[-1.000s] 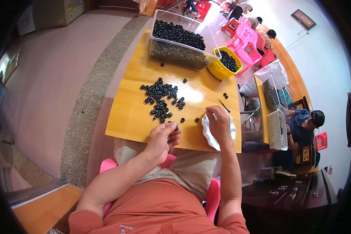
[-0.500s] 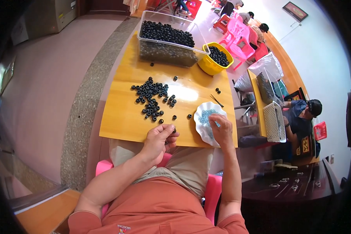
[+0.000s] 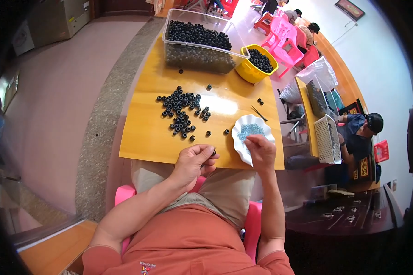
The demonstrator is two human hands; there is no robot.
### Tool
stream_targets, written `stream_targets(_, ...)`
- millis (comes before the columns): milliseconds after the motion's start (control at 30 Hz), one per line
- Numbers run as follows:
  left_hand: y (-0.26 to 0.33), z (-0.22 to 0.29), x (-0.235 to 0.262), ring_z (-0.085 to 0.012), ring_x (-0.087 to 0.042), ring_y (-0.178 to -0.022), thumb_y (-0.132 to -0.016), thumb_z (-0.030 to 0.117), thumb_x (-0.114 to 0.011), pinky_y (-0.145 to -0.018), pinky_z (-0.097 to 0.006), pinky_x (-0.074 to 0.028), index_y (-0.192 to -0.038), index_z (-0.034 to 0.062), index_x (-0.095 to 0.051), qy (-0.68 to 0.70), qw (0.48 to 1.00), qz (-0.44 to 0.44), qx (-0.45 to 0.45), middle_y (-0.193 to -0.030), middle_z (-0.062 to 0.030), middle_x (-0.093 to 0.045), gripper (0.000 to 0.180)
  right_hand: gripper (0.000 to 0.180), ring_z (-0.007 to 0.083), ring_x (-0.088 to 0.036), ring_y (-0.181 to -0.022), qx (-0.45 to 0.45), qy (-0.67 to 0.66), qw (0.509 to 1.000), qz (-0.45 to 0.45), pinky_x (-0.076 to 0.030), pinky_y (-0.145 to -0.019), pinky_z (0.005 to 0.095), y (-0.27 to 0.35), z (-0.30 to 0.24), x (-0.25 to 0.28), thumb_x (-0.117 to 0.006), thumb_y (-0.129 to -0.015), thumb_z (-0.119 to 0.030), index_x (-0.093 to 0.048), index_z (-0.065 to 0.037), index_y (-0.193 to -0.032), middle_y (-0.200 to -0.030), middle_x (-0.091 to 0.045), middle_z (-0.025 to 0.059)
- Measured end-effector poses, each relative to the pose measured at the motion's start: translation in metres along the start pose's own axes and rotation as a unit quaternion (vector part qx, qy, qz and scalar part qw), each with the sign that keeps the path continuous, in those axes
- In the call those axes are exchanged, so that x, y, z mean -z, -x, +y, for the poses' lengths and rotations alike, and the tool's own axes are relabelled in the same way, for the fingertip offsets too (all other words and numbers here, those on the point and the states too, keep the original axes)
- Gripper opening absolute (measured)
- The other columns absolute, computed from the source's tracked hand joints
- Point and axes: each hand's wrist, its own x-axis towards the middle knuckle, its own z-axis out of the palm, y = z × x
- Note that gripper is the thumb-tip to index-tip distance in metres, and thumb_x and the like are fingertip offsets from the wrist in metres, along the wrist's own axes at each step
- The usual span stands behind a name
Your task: The person is manually inserting small metal pins into black plastic hardware components at a workshop table.
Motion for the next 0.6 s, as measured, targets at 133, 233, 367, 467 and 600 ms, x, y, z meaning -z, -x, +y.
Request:
stream_targets(133, 0.002, -0.001, -0.002, -0.0078, -0.058, -0.073, -0.096, 0.023, -0.059, -0.066, -0.023, -0.054, -0.106, 0.0036, -0.061, 0.001, 1.0, -0.019, -0.003, -0.089, -0.0044, -0.064, 0.022, 0.009, 0.0107, -0.057, -0.07, -0.047, -0.136, 0.986, -0.08, -0.046, -0.063, 0.0229, 0.014, -0.036, -0.026, -0.069, -0.083, 0.003, -0.065, 0.003, -0.091, -0.082, -0.064, 0.0051)
stream_targets(233, 0.002, -0.003, -0.003, -0.0076, -0.058, -0.072, -0.095, 0.023, -0.061, -0.064, -0.023, -0.054, -0.101, 0.0031, -0.063, -0.014, 0.999, -0.024, -0.018, -0.086, -0.0037, -0.064, 0.021, 0.007, 0.0103, -0.058, -0.073, -0.022, -0.183, 0.979, -0.084, -0.047, -0.065, 0.0221, 0.019, -0.055, -0.041, -0.068, -0.083, 0.004, -0.065, 0.003, -0.09, -0.083, -0.064, 0.0052)
stream_targets(367, 0.002, -0.003, -0.003, -0.0079, -0.058, -0.068, -0.094, 0.022, -0.063, -0.061, -0.023, -0.053, -0.095, 0.003, -0.064, -0.003, 0.999, -0.032, -0.025, -0.08, -0.0022, -0.063, 0.02, 0.007, 0.0103, -0.059, -0.075, -0.056, -0.224, 0.969, -0.085, -0.048, -0.067, 0.0225, 0.023, -0.054, -0.048, -0.069, -0.083, 0.004, -0.065, 0.003, -0.089, -0.082, -0.064, 0.0048)
stream_targets(467, 0.002, -0.003, -0.002, -0.0079, -0.058, -0.068, -0.093, 0.022, -0.064, -0.061, -0.023, -0.053, -0.093, 0.0033, -0.064, -0.002, 0.999, -0.03, -0.021, -0.079, -0.0018, -0.063, 0.019, 0.008, 0.01, -0.058, -0.074, -0.051, -0.212, 0.972, -0.084, -0.047, -0.066, 0.0224, 0.023, -0.055, -0.048, -0.07, -0.083, 0.003, -0.065, 0.002, -0.089, -0.082, -0.064, 0.0048)
stream_targets(600, 0.003, -0.002, -0.004, -0.0078, -0.058, -0.067, -0.092, 0.022, -0.065, -0.061, -0.022, -0.053, -0.092, 0.0036, -0.064, -0.006, 1.0, -0.015, -0.016, -0.079, -0.0013, -0.062, 0.019, 0.008, 0.0094, -0.057, -0.073, -0.056, -0.192, 0.977, -0.076, -0.046, -0.064, 0.0224, 0.025, -0.056, -0.048, -0.07, -0.082, 0.003, -0.065, 0.001, -0.089, -0.081, -0.063, 0.0045)
